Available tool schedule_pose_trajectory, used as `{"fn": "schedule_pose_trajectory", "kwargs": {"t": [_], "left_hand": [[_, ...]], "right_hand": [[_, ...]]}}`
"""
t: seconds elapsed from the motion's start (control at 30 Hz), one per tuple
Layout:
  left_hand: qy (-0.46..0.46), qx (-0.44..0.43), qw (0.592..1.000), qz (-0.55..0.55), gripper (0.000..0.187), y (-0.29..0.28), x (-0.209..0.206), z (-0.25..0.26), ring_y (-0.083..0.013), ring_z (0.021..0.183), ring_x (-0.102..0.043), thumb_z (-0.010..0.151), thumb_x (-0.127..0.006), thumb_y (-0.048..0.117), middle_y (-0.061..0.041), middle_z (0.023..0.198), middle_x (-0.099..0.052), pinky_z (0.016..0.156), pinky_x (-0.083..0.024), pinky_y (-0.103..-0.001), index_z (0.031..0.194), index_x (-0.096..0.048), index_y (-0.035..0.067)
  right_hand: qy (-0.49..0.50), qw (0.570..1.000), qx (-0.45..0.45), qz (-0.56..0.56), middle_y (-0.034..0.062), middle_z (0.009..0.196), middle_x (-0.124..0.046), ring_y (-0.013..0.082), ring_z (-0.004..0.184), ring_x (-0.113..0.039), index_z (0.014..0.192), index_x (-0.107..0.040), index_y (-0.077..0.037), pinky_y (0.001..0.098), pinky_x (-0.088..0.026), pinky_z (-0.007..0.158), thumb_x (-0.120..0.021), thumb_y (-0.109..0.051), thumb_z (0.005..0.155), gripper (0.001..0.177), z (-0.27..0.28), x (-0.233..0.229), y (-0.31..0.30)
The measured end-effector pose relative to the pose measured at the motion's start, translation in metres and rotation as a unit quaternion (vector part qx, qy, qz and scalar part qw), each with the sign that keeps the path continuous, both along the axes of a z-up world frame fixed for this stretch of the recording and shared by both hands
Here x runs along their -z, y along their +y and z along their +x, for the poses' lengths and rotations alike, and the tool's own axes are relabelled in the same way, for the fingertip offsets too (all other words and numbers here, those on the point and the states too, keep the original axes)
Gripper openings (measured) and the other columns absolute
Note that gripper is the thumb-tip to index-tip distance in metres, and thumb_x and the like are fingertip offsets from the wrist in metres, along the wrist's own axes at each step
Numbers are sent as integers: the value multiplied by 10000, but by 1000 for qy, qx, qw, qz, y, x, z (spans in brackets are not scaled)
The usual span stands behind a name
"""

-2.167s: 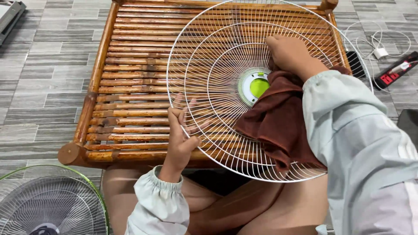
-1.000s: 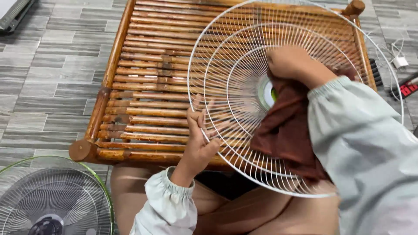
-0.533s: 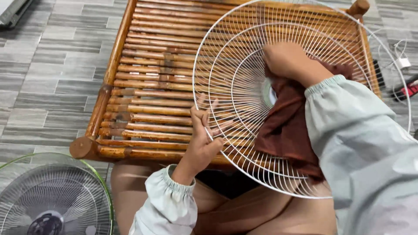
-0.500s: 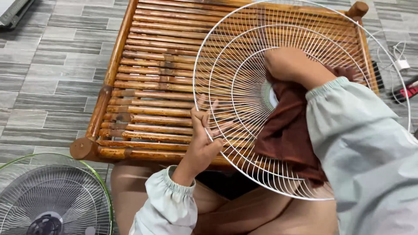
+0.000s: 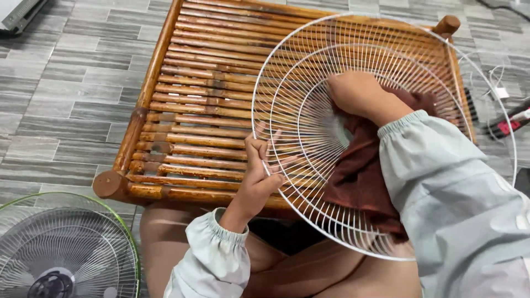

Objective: Cleaning a metal fan guard with a cloth while sitting on the floor

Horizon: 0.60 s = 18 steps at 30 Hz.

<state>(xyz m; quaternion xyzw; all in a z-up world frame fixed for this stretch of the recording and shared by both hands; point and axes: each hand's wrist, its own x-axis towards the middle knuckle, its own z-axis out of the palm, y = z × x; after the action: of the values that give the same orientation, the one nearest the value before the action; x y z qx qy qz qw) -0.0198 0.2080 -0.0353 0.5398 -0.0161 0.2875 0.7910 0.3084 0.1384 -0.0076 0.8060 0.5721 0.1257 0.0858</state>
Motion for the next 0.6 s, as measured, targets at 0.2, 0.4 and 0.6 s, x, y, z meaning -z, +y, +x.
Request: {"fn": "schedule_pose_trajectory", "kwargs": {"t": [0.2,0.4,0.6], "left_hand": [[24,-19,998,54,433,0,-14,-3,-582,1492,-146,792,-588,113,-205,1420,-158,1004,-539,-622,975,-205,198],[51,-44,992,110,419,7,2,-3,-496,1438,-247,790,-574,112,-105,1230,-229,951,-520,-384,981,-210,194],[21,-27,994,101,386,-3,-6,-1,-524,1541,-77,868,-553,95,-186,1552,-42,1081,-522,-660,1083,-233,118]], "right_hand": [[106,984,95,-103,226,822,-750,462,852,-755,969,-735,-92,560,-591,774,-470,-350,1011,372,-13,-36,-27],[323,921,58,210,414,905,-652,647,977,-588,1047,-632,99,673,-443,865,-507,-176,1119,311,-57,-107,-88],[395,756,84,516,-34,1211,-614,42,1027,-546,1202,-558,-166,180,-510,957,-397,-370,1303,280,-34,-147,-198]]}}
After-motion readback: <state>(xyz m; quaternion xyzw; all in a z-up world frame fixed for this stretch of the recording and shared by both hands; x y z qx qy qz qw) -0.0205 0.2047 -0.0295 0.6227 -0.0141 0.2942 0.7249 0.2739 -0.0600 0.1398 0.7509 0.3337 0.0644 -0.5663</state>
